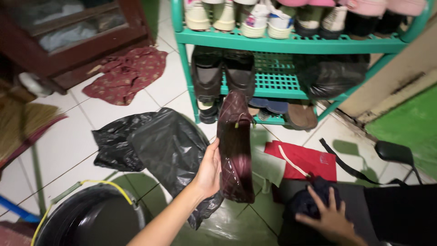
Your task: The person wipes several shoes with a dark cloth, handling them one at a time. They remove shoes from a green plastic shoe rack, wipe the exterior surfaces, and place them back on the rack. The person also handles black plastic bags and a bucket of water nearby.
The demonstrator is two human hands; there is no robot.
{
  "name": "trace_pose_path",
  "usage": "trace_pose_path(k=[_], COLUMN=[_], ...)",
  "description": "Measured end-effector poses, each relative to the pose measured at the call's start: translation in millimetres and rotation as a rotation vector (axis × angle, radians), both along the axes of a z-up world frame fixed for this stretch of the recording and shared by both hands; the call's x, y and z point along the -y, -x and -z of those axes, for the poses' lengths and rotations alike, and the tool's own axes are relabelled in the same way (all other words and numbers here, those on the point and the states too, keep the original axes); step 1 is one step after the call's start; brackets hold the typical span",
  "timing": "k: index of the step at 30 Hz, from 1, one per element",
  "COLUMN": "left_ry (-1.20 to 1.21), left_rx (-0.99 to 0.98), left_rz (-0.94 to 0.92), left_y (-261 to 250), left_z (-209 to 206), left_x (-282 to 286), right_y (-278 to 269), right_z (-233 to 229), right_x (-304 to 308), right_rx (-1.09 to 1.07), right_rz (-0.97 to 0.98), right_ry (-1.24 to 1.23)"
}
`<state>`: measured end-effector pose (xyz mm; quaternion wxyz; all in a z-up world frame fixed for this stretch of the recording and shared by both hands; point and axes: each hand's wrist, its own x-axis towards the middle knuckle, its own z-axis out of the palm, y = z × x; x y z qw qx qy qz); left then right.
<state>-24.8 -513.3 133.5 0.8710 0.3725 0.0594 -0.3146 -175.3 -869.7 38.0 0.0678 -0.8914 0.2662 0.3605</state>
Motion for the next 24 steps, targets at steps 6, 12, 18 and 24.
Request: trace_pose_path(k=[6, 12, 18, 24], left_ry=[0.207, 0.303, 0.185, 0.136], left_rx=[0.07, 0.182, 0.374, 0.594], left_rz=[0.034, 0.028, -0.058, -0.325], left_y=[-11, -19, -57, -100], left_z=[-6, -38, -119, -218], left_x=[-38, -83, -106, -127], right_y=[-1, -55, -149, -223], right_z=[95, 67, -95, -319], right_x=[57, 94, 22, -136], right_rx=[0.331, 0.85, 0.815, 1.1], right_rz=[-0.277, 0.316, 0.505, 0.035], right_ry=[0.197, -0.841, -1.309, -1.835])
